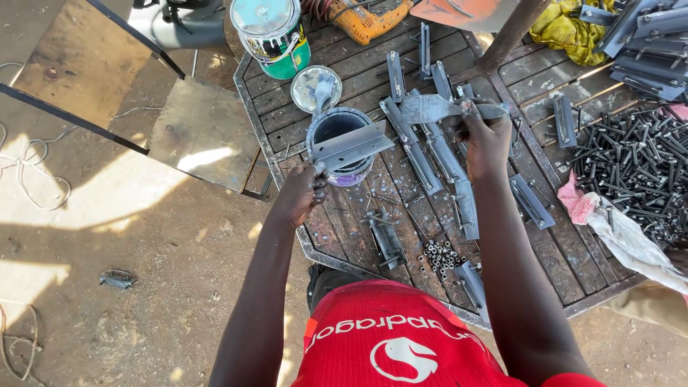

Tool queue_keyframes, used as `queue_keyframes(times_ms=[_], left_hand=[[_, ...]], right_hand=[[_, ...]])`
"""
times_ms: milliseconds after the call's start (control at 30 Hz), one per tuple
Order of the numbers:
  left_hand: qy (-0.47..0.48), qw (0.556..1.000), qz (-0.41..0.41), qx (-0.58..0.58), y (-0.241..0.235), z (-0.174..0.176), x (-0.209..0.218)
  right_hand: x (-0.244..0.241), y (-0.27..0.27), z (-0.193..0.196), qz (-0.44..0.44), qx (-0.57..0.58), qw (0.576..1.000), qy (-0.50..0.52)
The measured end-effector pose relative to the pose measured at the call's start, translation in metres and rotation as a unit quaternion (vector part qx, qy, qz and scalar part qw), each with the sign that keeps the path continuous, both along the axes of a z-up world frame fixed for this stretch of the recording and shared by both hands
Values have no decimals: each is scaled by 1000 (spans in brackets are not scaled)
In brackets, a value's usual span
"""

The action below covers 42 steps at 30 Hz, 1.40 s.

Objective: Painting small metal fabrication parts with black paint using a brush

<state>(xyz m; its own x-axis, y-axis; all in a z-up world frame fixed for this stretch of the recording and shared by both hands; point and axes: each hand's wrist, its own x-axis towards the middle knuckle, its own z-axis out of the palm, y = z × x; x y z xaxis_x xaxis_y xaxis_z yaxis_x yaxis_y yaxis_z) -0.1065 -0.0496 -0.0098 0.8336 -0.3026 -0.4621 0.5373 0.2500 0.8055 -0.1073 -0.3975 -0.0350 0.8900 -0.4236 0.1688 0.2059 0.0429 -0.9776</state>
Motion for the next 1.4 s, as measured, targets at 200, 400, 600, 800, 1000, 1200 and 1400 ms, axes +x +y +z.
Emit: queue_keyframes(times_ms=[200, 400, 600, 800, 1000, 1200, 1400], left_hand=[[-125, 984, -65, 109, 3, 30, -8], [-120, 986, -55, 101, 11, -37, 0], [-122, 991, -44, 39, 6, 20, -9], [-127, 991, -24, 32, 5, 60, -25], [-128, 988, -13, 81, 9, 26, -19], [-108, 989, 14, 97, 16, -50, -19], [-104, 975, 49, 191, 38, -20, -51]], right_hand=[[-20, 39, 46, -1, 182, 981, 62], [-23, 91, 59, 40, 139, 981, 128], [-11, 73, 25, 3, 85, 986, 143], [-16, 1, -6, -71, 32, 987, 141], [-36, 30, 22, -70, 150, 979, 118], [-39, 57, 3, -47, 179, 975, 125], [-45, 55, -11, -26, 85, 983, 158]])
